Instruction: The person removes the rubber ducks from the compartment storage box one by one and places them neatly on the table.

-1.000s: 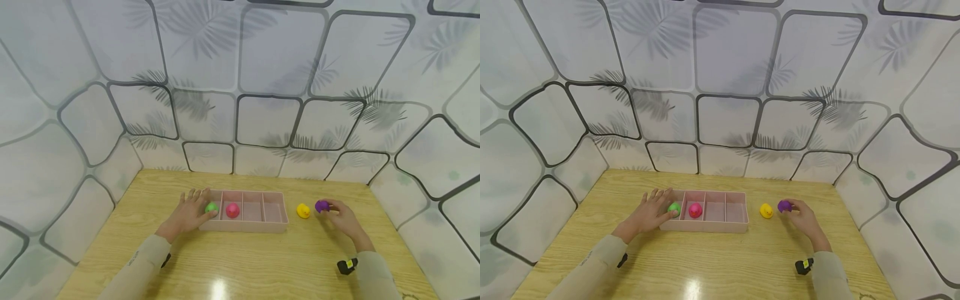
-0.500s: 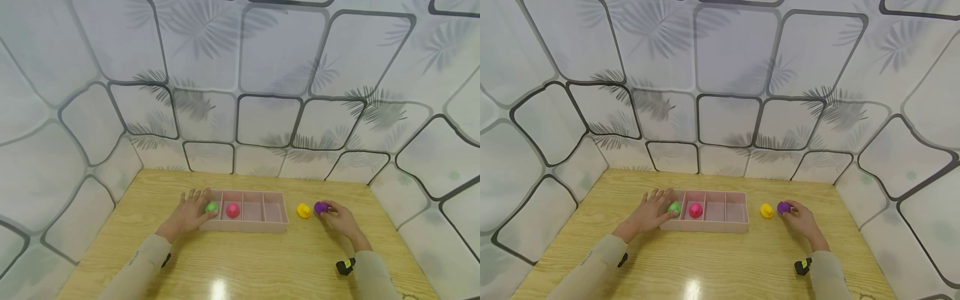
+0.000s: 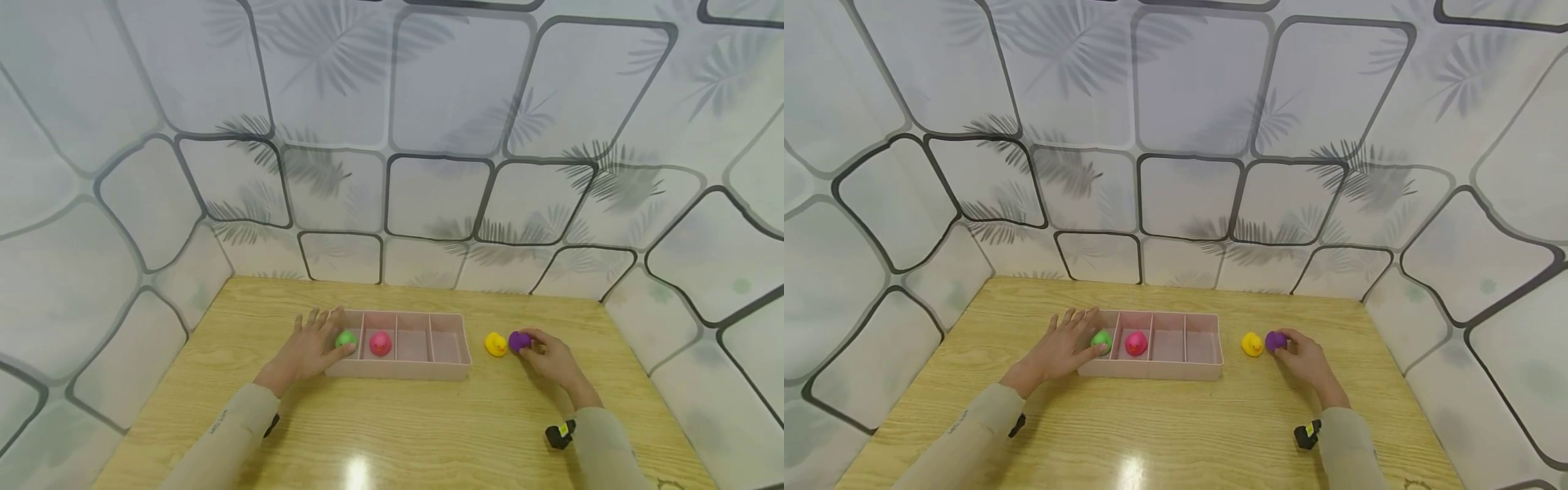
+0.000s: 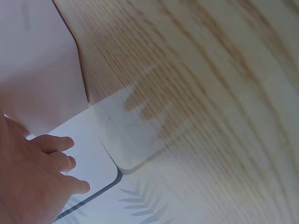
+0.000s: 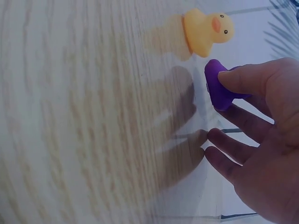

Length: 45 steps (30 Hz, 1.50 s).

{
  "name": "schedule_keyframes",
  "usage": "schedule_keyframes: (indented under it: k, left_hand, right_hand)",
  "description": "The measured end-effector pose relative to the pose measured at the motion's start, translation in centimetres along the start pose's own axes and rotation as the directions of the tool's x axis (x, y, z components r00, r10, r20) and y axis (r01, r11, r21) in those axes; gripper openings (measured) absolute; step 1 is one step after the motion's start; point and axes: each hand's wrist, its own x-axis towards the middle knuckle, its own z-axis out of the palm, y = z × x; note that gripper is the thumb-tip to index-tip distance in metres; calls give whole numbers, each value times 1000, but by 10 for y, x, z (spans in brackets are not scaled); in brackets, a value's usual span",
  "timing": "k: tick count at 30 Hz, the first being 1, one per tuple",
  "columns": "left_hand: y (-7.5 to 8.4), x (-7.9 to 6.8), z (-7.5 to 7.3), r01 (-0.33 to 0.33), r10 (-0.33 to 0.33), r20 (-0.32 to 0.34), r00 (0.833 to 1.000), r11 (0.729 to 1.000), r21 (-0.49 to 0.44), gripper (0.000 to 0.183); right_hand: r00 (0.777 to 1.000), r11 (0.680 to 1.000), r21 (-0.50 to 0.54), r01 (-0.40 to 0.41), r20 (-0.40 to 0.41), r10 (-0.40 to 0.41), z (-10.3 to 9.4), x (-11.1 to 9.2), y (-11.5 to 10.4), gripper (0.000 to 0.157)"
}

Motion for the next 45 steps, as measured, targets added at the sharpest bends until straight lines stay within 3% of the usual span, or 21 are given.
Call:
schedule_keyframes:
  k: [26, 38, 45]
  left_hand:
    - [0, 0, 1, 0, 0, -6, 1000, 1000, -3, 90]
    - [0, 1, 0, -15, 15, -18, 1000, 1000, -9, 91]
    - [-1, 0, 1, -9, 9, -20, 1000, 1000, -1, 91]
  right_hand:
    - [998, 994, -96, 51, -25, -54, 6, 1, 5, 45]
    - [999, 999, -12, -32, 29, 32, -6, -3, -10, 57]
    - [994, 996, 3, 89, -63, -89, -8, 3, -35, 53]
